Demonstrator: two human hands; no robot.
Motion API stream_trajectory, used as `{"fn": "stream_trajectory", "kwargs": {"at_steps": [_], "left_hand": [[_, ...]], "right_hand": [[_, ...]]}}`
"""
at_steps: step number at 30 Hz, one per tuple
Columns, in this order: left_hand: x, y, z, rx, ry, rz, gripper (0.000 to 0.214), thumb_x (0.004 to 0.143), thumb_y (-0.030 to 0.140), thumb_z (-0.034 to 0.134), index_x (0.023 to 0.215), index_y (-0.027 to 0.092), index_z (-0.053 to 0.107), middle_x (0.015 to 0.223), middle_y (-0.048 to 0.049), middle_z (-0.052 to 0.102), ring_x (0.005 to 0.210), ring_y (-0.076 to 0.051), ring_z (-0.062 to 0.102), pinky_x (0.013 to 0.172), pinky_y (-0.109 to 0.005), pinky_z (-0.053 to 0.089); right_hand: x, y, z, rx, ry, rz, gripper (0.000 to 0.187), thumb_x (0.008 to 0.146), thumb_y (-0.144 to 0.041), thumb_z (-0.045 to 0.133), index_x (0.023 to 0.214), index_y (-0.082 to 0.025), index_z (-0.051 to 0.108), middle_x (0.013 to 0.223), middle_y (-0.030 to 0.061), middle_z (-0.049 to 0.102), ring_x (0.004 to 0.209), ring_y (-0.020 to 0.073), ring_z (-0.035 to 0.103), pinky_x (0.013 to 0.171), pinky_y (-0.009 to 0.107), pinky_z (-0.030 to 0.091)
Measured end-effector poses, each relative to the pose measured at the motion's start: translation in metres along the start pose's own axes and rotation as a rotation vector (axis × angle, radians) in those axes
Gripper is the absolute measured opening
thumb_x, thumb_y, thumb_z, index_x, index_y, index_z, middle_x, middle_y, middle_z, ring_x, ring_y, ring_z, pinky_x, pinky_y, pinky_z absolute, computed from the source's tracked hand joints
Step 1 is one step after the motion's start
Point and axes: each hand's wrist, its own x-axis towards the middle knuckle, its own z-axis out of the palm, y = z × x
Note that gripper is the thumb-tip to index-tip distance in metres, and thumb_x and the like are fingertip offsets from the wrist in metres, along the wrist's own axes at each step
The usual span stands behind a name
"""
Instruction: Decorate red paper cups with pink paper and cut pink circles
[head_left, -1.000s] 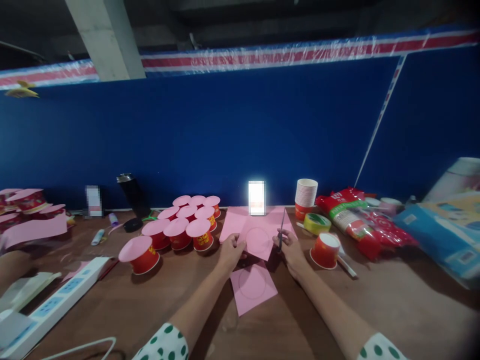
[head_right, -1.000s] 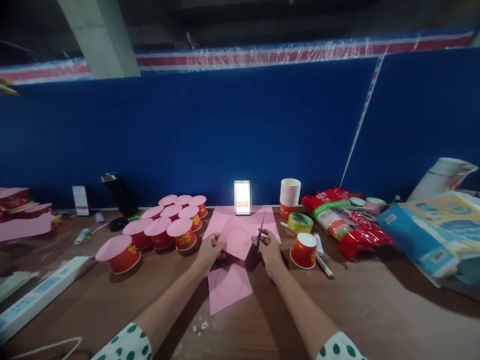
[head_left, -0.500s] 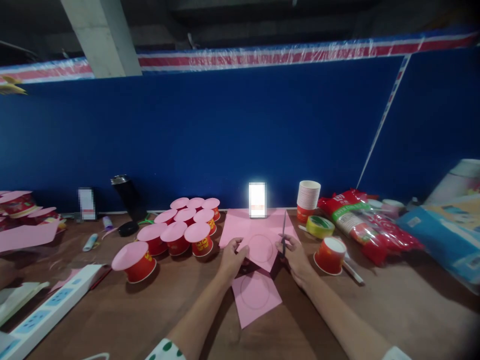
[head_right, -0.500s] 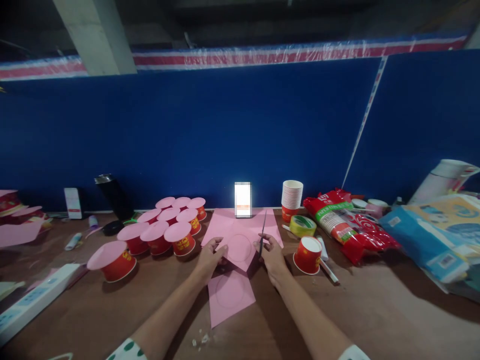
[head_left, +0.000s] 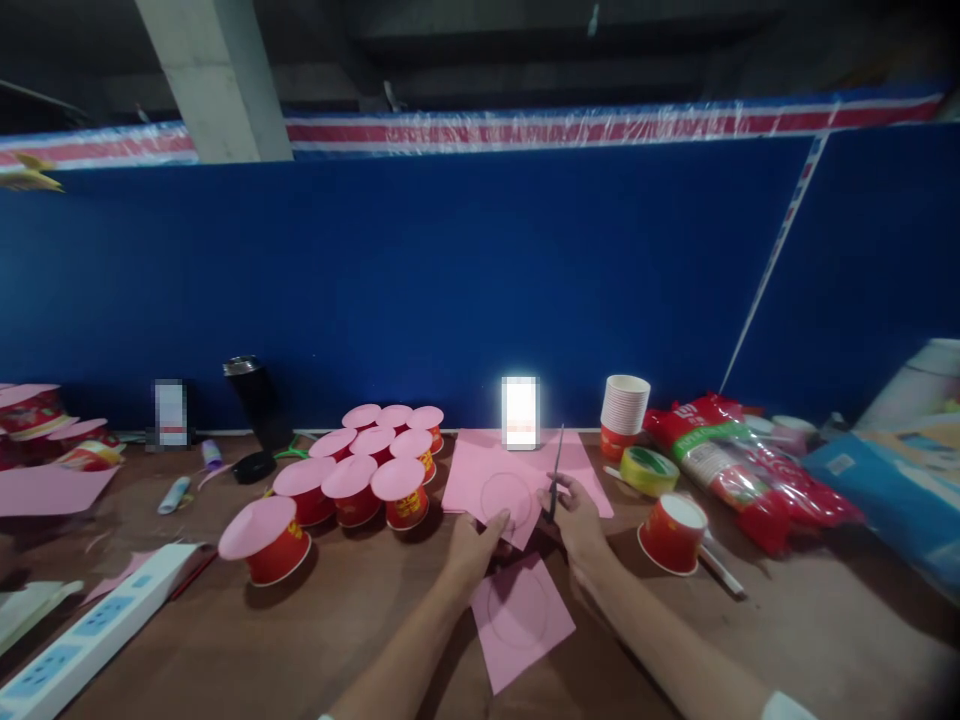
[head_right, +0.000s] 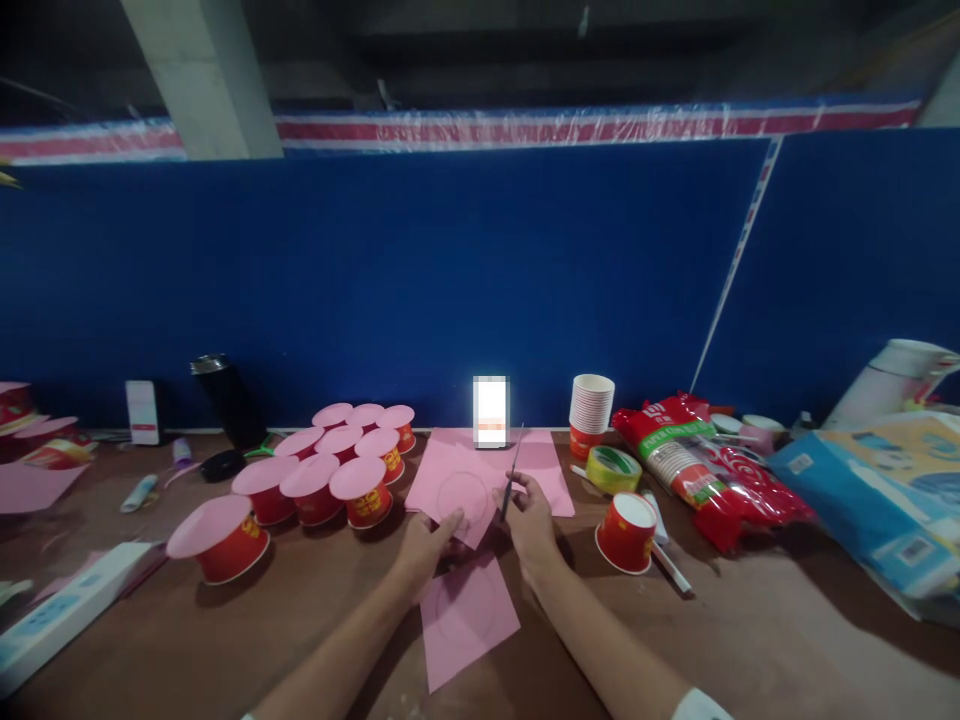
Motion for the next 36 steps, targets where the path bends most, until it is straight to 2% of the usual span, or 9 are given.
{"fn": "stream_trajectory", "kwargs": {"at_steps": [4,11,16,21,25,30,36], "left_hand": [[0.002,-0.003,-0.001,0.058,0.063,0.028,0.035,0.061,0.04,0.079,0.066,0.017,0.052,0.044,0.0029,0.053,0.038,-0.013,0.053,0.035,-0.021,0.039],[0.0,-0.002,-0.001,0.077,0.069,0.053,0.031,0.062,0.036,0.079,0.063,0.017,0.054,0.044,0.0026,0.053,0.039,-0.012,0.051,0.035,-0.021,0.038],[-0.002,0.001,-0.001,0.038,0.038,0.081,0.033,0.062,0.039,0.078,0.074,0.014,0.059,0.056,-0.0005,0.06,0.046,-0.012,0.054,0.043,-0.023,0.045],[-0.005,0.003,-0.001,-0.011,0.033,0.01,0.039,0.064,0.043,0.076,0.082,0.013,0.059,0.056,-0.0008,0.061,0.045,-0.014,0.056,0.043,-0.025,0.046],[-0.006,0.003,-0.001,-0.064,0.02,-0.006,0.042,0.064,0.045,0.076,0.085,0.014,0.058,0.058,-0.0015,0.062,0.045,-0.015,0.058,0.042,-0.025,0.045],[-0.008,0.01,0.0,-0.179,0.005,-0.012,0.043,0.062,0.042,0.079,0.088,0.015,0.058,0.065,-0.0025,0.066,0.05,-0.014,0.06,0.044,-0.023,0.047],[-0.009,0.016,0.001,-0.256,-0.002,0.05,0.049,0.057,0.035,0.082,0.093,0.013,0.059,0.071,-0.0033,0.067,0.059,-0.015,0.064,0.047,-0.022,0.048]], "right_hand": [[-0.002,0.005,-0.008,-0.088,-0.05,-0.07,0.054,0.058,-0.038,0.08,0.103,-0.021,0.056,0.06,-0.0059,0.057,0.047,0.009,0.046,0.043,0.02,0.034],[-0.005,0.005,-0.013,-0.106,-0.085,-0.038,0.058,0.055,-0.04,0.082,0.103,-0.023,0.056,0.058,-0.0066,0.054,0.048,0.0096,0.043,0.043,0.02,0.029],[-0.005,0.008,-0.016,-0.093,-0.102,-0.019,0.057,0.057,-0.041,0.081,0.105,-0.022,0.056,0.059,-0.0073,0.053,0.049,0.0086,0.041,0.045,0.02,0.029],[-0.004,0.008,-0.016,-0.097,-0.103,-0.022,0.053,0.062,-0.044,0.078,0.104,-0.021,0.056,0.059,-0.0067,0.053,0.049,0.0083,0.041,0.045,0.02,0.029],[-0.007,0.005,-0.015,-0.102,-0.103,-0.023,0.056,0.058,-0.043,0.08,0.102,-0.021,0.056,0.061,-0.0055,0.056,0.05,0.0093,0.045,0.044,0.02,0.03],[-0.008,0.004,-0.015,-0.109,-0.138,-0.028,0.054,0.061,-0.048,0.078,0.102,-0.021,0.056,0.064,-0.0038,0.058,0.053,0.0109,0.05,0.045,0.02,0.033],[-0.008,0.006,-0.014,-0.126,-0.173,-0.031,0.056,0.059,-0.05,0.079,0.102,-0.02,0.057,0.062,-0.0037,0.058,0.055,0.0118,0.053,0.049,0.021,0.037]]}}
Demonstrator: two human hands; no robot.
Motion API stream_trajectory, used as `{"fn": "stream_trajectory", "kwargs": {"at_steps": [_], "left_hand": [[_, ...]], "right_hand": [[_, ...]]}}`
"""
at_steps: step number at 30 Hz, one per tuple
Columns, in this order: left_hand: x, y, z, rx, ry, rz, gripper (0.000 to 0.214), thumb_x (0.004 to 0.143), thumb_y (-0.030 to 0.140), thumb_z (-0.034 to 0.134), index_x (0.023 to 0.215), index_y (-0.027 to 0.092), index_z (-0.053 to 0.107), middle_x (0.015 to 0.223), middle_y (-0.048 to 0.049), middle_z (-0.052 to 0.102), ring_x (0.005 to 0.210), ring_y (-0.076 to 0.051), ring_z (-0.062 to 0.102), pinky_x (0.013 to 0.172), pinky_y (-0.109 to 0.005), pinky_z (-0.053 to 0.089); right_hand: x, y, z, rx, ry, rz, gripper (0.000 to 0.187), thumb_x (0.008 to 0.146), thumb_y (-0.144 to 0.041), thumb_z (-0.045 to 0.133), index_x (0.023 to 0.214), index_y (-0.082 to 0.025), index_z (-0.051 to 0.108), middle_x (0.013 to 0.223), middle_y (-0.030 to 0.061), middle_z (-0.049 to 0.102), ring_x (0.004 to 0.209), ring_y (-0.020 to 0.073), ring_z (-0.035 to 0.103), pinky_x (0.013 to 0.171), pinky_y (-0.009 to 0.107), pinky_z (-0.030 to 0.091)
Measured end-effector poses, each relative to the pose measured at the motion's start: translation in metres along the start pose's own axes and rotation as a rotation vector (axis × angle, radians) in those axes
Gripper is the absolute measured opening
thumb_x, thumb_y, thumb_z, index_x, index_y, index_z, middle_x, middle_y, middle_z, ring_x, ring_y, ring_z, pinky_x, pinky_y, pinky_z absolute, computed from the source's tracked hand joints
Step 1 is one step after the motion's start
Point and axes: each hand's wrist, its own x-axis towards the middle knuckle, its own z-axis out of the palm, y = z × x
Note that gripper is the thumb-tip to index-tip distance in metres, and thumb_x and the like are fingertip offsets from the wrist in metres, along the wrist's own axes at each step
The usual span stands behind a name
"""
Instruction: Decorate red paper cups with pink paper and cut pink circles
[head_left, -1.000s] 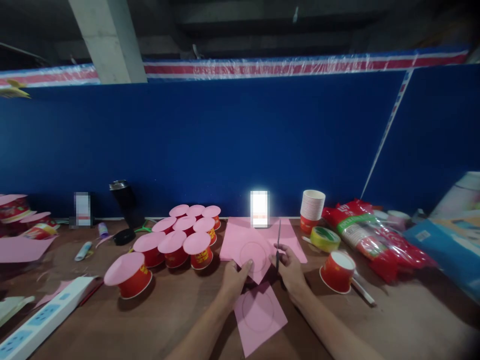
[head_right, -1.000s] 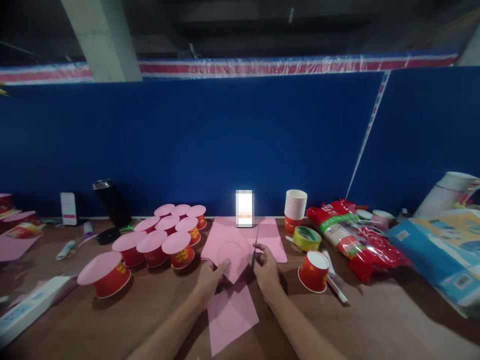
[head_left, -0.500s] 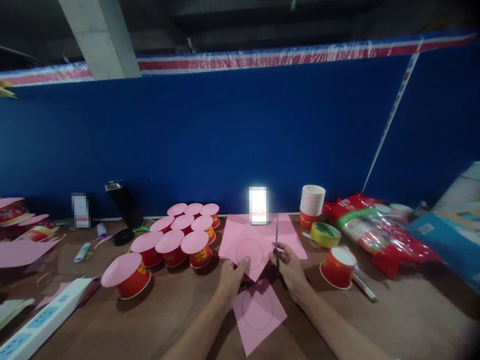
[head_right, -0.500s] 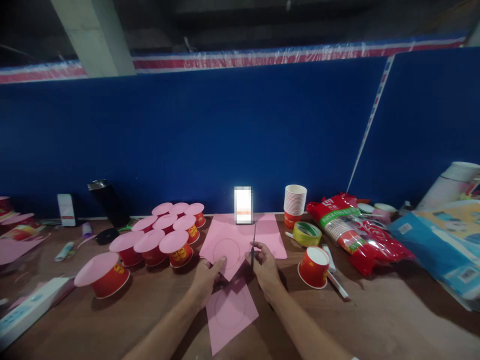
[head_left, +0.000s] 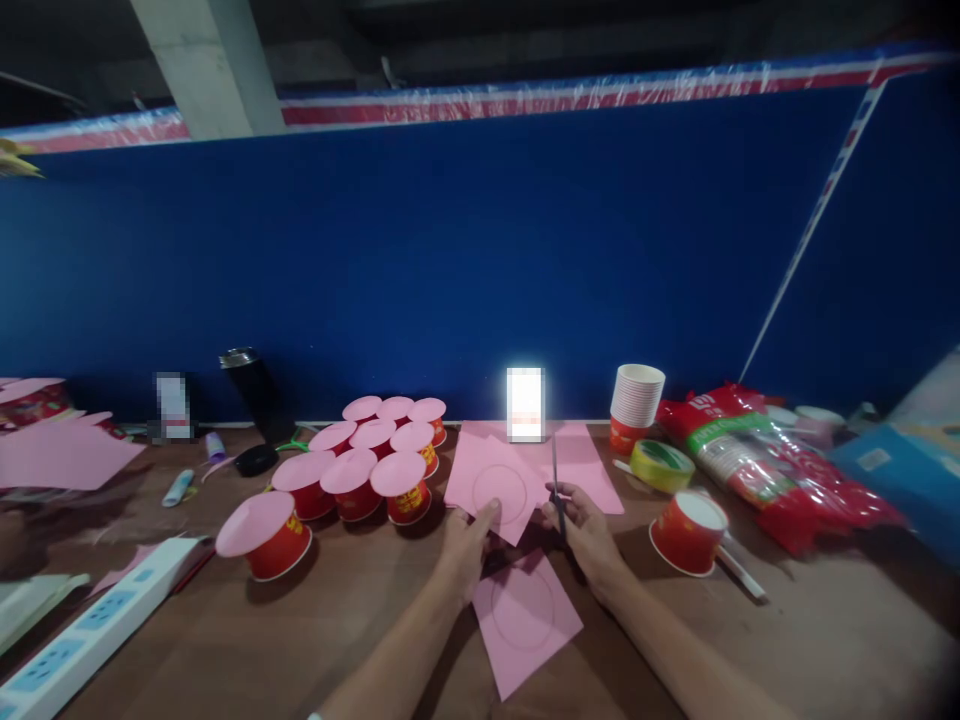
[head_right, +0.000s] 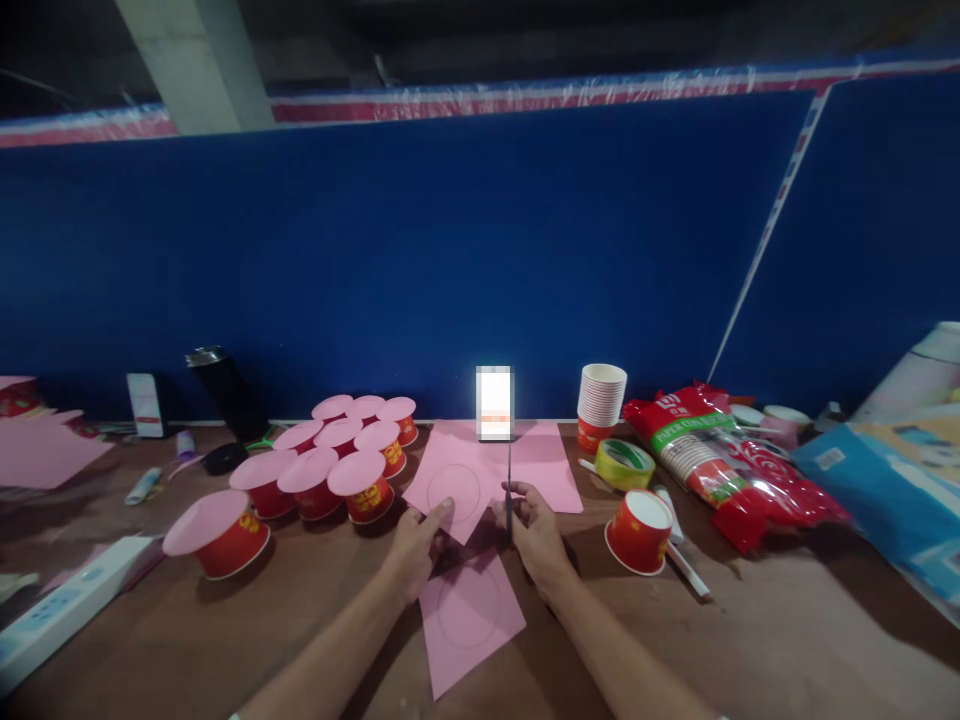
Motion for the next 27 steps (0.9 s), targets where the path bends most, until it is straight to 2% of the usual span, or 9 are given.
{"fn": "stream_trajectory", "kwargs": {"at_steps": [4,9,15,22,27], "left_hand": [[0.002,0.002,-0.003,-0.015,0.044,0.032,0.05,0.057,0.035,0.082,0.096,0.014,0.059,0.079,-0.0026,0.067,0.06,-0.012,0.062,0.047,-0.019,0.047],[0.005,0.007,-0.006,-0.084,0.092,0.044,0.049,0.052,0.028,0.085,0.09,0.015,0.059,0.067,0.004,0.061,0.053,-0.007,0.057,0.047,-0.017,0.046],[0.006,0.005,-0.008,-0.116,0.125,0.017,0.043,0.049,0.026,0.086,0.08,0.014,0.059,0.068,0.0025,0.063,0.056,-0.008,0.058,0.051,-0.019,0.049],[0.007,0.001,-0.01,-0.125,0.08,0.022,0.042,0.053,0.024,0.084,0.088,0.015,0.062,0.076,-0.0004,0.066,0.062,-0.011,0.06,0.053,-0.02,0.047],[0.008,0.0,-0.011,-0.121,0.08,0.023,0.037,0.054,0.023,0.082,0.084,0.015,0.062,0.072,0.0015,0.064,0.059,-0.01,0.058,0.051,-0.019,0.046]], "right_hand": [[-0.003,0.003,0.0,-0.04,-0.067,-0.033,0.05,0.064,-0.047,0.077,0.102,-0.02,0.058,0.065,-0.0032,0.057,0.06,0.0117,0.053,0.054,0.022,0.039],[-0.008,0.009,0.001,-0.064,-0.132,-0.051,0.046,0.072,-0.045,0.073,0.107,-0.021,0.056,0.071,-0.0018,0.058,0.063,0.0113,0.052,0.056,0.022,0.04],[-0.012,0.006,0.003,-0.121,-0.164,-0.06,0.045,0.071,-0.045,0.072,0.105,-0.02,0.056,0.073,-0.0009,0.057,0.061,0.0109,0.051,0.052,0.021,0.039],[-0.014,0.005,0.005,-0.169,-0.182,-0.077,0.045,0.07,-0.047,0.071,0.102,-0.02,0.056,0.071,-0.0012,0.056,0.06,0.0112,0.051,0.051,0.022,0.039],[-0.015,0.002,0.007,-0.177,-0.203,-0.093,0.042,0.073,-0.045,0.069,0.101,-0.019,0.054,0.07,-0.0015,0.055,0.061,0.0113,0.05,0.052,0.022,0.038]]}}
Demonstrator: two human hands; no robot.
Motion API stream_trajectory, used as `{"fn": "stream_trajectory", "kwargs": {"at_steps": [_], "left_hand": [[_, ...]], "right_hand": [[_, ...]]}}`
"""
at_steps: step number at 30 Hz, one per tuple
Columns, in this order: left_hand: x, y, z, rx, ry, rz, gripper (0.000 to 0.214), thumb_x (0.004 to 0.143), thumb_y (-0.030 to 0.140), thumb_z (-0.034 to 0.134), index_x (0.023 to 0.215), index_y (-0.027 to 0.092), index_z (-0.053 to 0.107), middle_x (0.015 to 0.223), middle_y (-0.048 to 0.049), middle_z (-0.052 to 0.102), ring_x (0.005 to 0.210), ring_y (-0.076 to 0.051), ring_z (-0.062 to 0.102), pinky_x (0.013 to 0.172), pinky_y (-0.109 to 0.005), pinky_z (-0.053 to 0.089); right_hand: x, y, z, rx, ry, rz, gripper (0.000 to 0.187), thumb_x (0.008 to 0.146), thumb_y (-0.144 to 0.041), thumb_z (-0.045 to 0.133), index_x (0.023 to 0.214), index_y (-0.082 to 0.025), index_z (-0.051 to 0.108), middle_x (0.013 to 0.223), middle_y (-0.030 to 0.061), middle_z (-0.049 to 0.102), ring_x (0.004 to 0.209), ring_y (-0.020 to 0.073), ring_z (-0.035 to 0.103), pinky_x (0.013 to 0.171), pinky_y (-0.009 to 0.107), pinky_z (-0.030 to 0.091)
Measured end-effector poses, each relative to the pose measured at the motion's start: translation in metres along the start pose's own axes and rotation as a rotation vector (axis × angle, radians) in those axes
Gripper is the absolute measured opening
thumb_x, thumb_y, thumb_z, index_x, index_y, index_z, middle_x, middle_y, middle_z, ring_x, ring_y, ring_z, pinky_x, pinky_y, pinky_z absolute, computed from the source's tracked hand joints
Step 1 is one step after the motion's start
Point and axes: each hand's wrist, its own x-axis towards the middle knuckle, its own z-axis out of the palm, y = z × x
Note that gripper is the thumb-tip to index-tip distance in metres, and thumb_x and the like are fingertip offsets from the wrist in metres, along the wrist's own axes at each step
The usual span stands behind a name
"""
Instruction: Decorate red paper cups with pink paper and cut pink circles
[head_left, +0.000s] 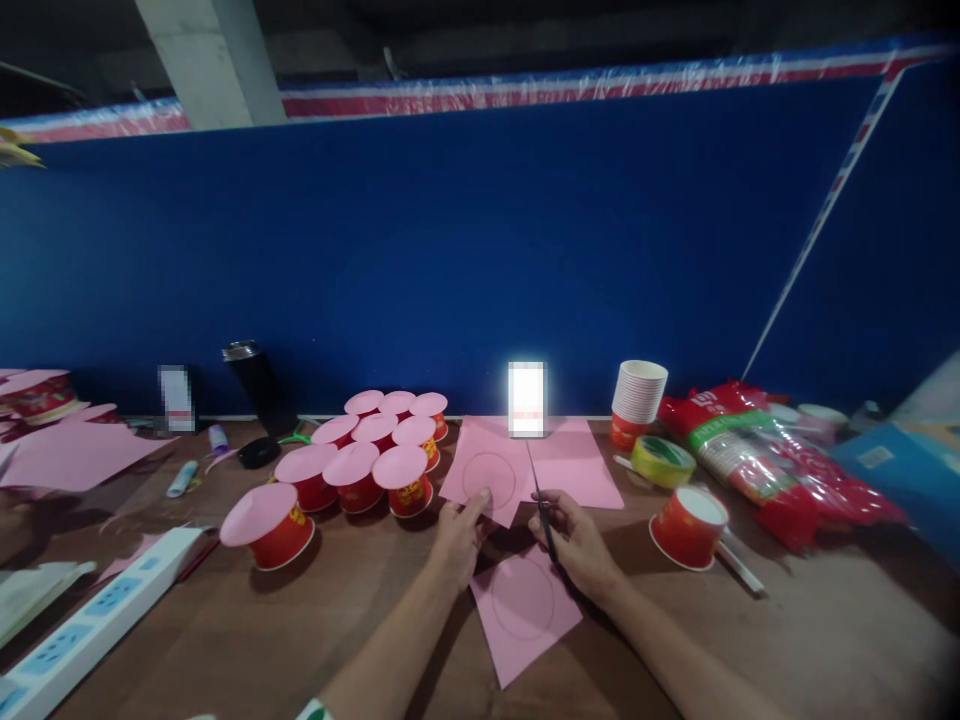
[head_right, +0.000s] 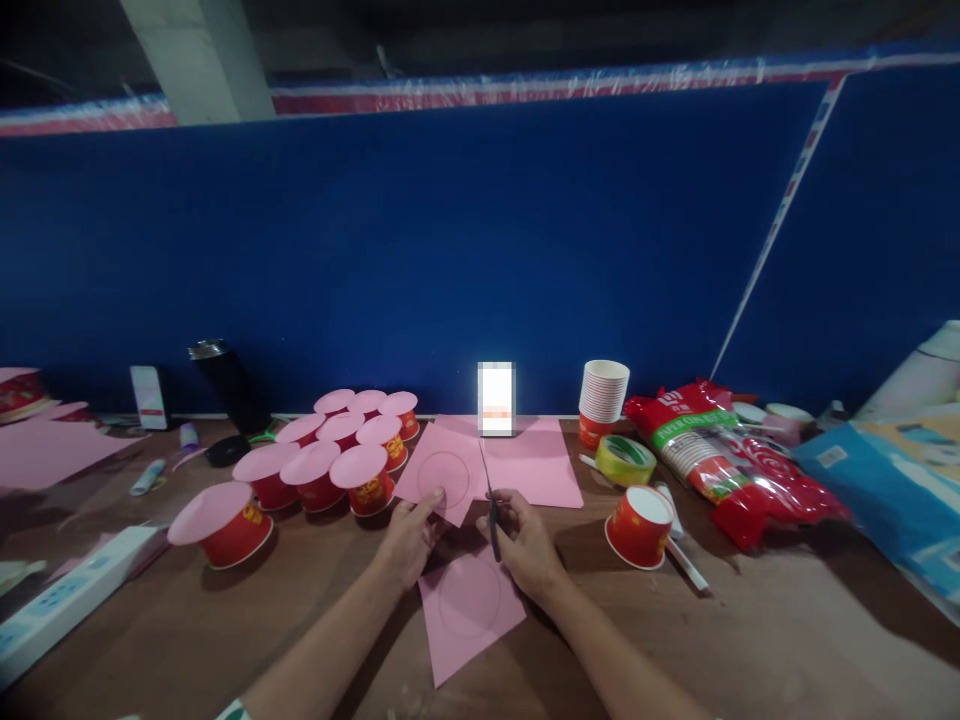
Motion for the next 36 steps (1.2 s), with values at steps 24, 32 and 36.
{"fn": "stream_trajectory", "kwargs": {"at_steps": [24,32,36], "left_hand": [[-0.0026,0.0033,0.0038,-0.005,0.015,0.0,0.043,0.056,0.024,0.083,0.092,0.015,0.061,0.078,-0.0019,0.068,0.062,-0.013,0.064,0.052,-0.021,0.048],[0.0003,-0.0005,0.0005,-0.005,0.009,0.005,0.042,0.059,0.027,0.082,0.092,0.015,0.06,0.079,-0.0023,0.068,0.064,-0.013,0.063,0.053,-0.021,0.049],[-0.0018,0.0016,0.0019,-0.004,0.011,0.001,0.044,0.058,0.027,0.083,0.094,0.015,0.061,0.079,-0.0028,0.068,0.064,-0.013,0.064,0.054,-0.021,0.049]], "right_hand": [[0.0002,0.0031,0.0004,-0.074,-0.036,-0.037,0.031,0.077,-0.036,0.066,0.1,-0.018,0.054,0.079,0.001,0.056,0.069,0.0129,0.052,0.058,0.024,0.043],[-0.0001,0.0038,0.0,-0.082,-0.035,-0.027,0.034,0.078,-0.038,0.065,0.103,-0.018,0.054,0.08,0.0005,0.055,0.069,0.0123,0.052,0.058,0.023,0.042],[-0.001,0.0031,0.0002,-0.099,-0.034,-0.03,0.033,0.078,-0.038,0.065,0.102,-0.018,0.054,0.081,0.0011,0.056,0.072,0.0137,0.054,0.06,0.023,0.044]]}}
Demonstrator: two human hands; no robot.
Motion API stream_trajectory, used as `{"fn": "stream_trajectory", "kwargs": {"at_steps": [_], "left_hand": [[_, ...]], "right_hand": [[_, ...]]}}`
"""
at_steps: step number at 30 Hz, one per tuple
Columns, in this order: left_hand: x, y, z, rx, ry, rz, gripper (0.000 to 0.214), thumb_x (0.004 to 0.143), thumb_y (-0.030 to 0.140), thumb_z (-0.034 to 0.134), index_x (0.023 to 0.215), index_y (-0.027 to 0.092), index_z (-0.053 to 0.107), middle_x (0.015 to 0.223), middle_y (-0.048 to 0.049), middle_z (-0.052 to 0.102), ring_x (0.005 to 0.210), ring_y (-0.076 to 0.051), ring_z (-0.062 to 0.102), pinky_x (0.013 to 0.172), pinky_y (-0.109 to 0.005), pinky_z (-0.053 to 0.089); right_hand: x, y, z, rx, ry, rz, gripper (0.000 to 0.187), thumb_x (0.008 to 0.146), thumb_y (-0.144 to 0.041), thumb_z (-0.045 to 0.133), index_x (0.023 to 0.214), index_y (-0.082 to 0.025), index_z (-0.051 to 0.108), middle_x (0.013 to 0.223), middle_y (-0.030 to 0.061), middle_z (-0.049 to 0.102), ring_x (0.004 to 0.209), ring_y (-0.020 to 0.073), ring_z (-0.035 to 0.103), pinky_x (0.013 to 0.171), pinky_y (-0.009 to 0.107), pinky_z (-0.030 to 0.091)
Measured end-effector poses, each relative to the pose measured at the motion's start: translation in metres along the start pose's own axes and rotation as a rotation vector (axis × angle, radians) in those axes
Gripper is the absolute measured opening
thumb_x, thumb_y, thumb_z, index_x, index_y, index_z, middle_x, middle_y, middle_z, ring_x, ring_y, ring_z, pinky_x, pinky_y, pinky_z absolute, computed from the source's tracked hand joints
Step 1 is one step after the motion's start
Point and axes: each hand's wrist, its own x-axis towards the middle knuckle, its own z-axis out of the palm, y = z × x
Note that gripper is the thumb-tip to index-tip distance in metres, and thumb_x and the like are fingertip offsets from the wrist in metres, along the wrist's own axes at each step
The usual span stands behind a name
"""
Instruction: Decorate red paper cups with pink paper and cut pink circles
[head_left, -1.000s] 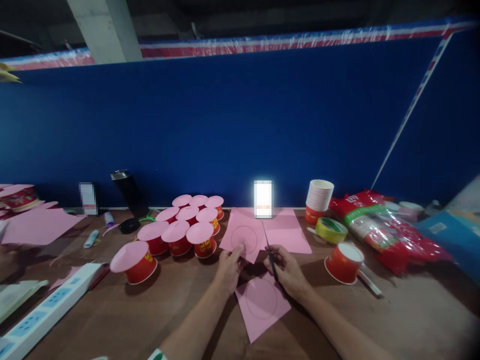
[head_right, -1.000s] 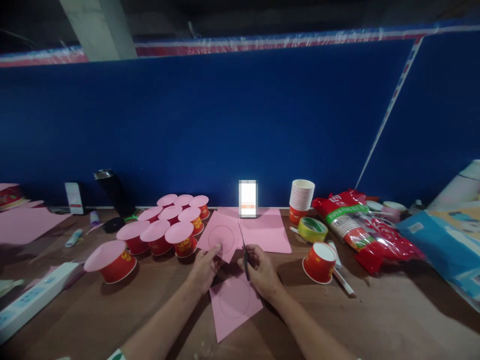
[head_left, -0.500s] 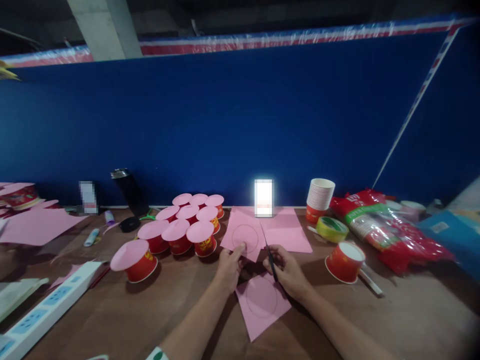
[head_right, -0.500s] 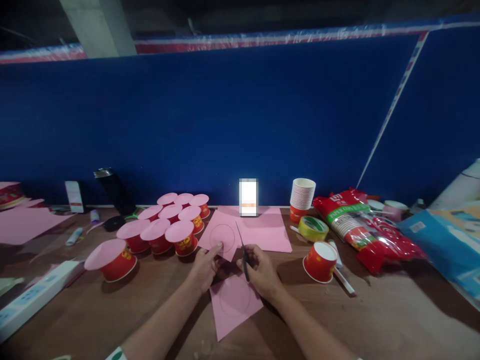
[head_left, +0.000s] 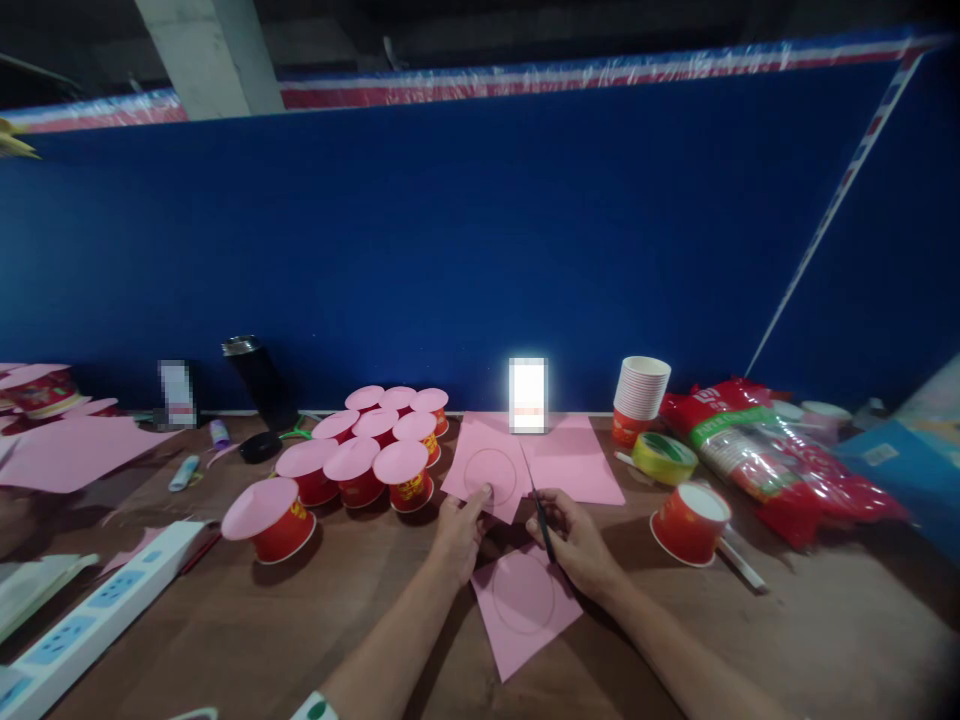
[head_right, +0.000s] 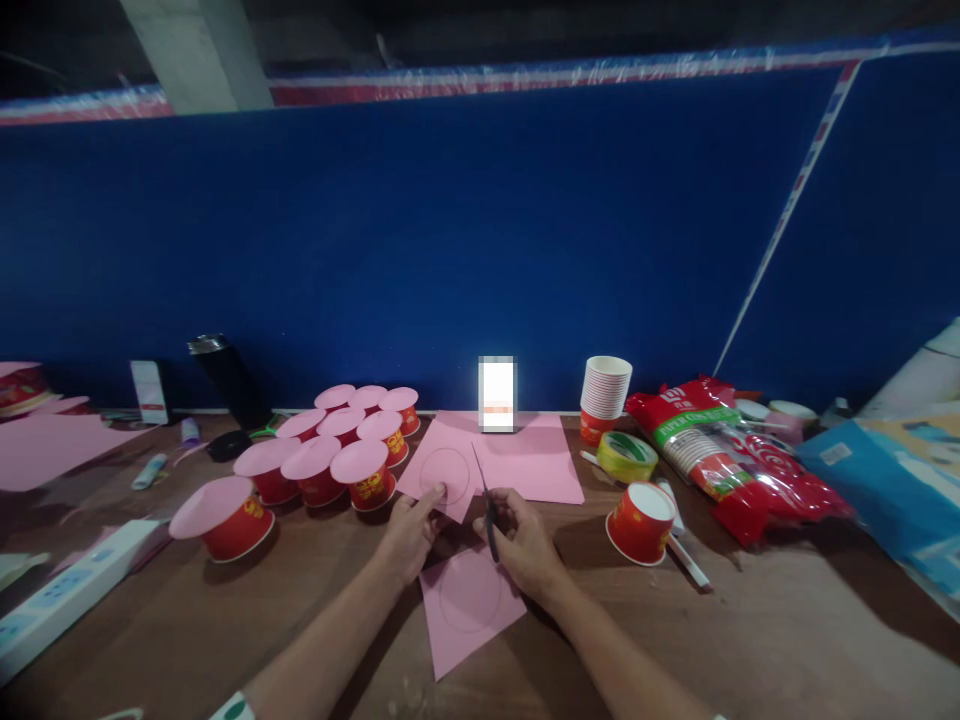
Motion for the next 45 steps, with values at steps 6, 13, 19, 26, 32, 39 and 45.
{"fn": "stream_trajectory", "kwargs": {"at_steps": [6,13,19,26,32,39,45], "left_hand": [[-0.001,0.002,0.002,-0.015,-0.001,0.001,0.042,0.057,0.027,0.084,0.09,0.015,0.061,0.077,-0.0023,0.068,0.063,-0.013,0.064,0.055,-0.021,0.05],[-0.001,0.001,0.001,-0.002,0.001,0.002,0.041,0.057,0.026,0.083,0.089,0.014,0.06,0.078,-0.0025,0.068,0.063,-0.012,0.064,0.053,-0.021,0.05],[0.001,-0.001,-0.001,-0.004,-0.015,0.008,0.043,0.058,0.027,0.083,0.093,0.014,0.061,0.075,-0.0017,0.067,0.062,-0.013,0.064,0.055,-0.022,0.05],[0.0,0.001,0.001,-0.017,0.003,0.009,0.041,0.055,0.025,0.084,0.088,0.015,0.06,0.074,0.0,0.067,0.06,-0.012,0.062,0.054,-0.022,0.048],[-0.001,0.003,0.002,-0.024,0.0,0.0,0.037,0.053,0.024,0.084,0.079,0.014,0.06,0.07,0.0004,0.066,0.06,-0.012,0.062,0.055,-0.022,0.047],[0.001,0.002,0.0,-0.041,-0.018,0.006,0.034,0.056,0.025,0.083,0.078,0.015,0.06,0.071,0.0002,0.067,0.06,-0.012,0.062,0.054,-0.021,0.048],[-0.001,0.004,0.002,-0.054,-0.006,0.0,0.033,0.055,0.025,0.083,0.077,0.015,0.06,0.069,0.0012,0.067,0.06,-0.011,0.063,0.054,-0.021,0.049]], "right_hand": [[-0.001,-0.006,0.0,-0.025,-0.004,-0.007,0.032,0.076,-0.039,0.066,0.099,-0.018,0.055,0.08,0.0021,0.058,0.074,0.0155,0.056,0.063,0.026,0.046],[-0.001,-0.012,0.001,-0.03,-0.006,-0.008,0.031,0.075,-0.036,0.066,0.098,-0.018,0.056,0.08,0.0025,0.06,0.072,0.0156,0.057,0.063,0.027,0.046],[-0.001,-0.015,0.001,-0.038,0.008,-0.009,0.03,0.073,-0.035,0.067,0.096,-0.017,0.057,0.08,0.0031,0.061,0.073,0.0161,0.057,0.063,0.027,0.048],[-0.001,-0.011,0.0,-0.065,0.0,-0.005,0.031,0.075,-0.036,0.065,0.098,-0.018,0.056,0.082,0.0033,0.06,0.075,0.0163,0.057,0.065,0.028,0.047],[-0.001,-0.011,0.0,-0.076,-0.017,-0.007,0.031,0.075,-0.035,0.065,0.099,-0.018,0.055,0.078,0.0022,0.06,0.071,0.0159,0.057,0.061,0.026,0.046],[-0.002,-0.012,0.0,-0.093,-0.021,0.006,0.029,0.075,-0.031,0.064,0.1,-0.017,0.056,0.079,0.0032,0.062,0.072,0.016,0.058,0.062,0.027,0.047],[-0.003,-0.011,0.0,-0.069,-0.041,-0.009,0.028,0.076,-0.031,0.064,0.099,-0.018,0.056,0.078,0.0026,0.062,0.072,0.0164,0.059,0.064,0.028,0.048]]}}
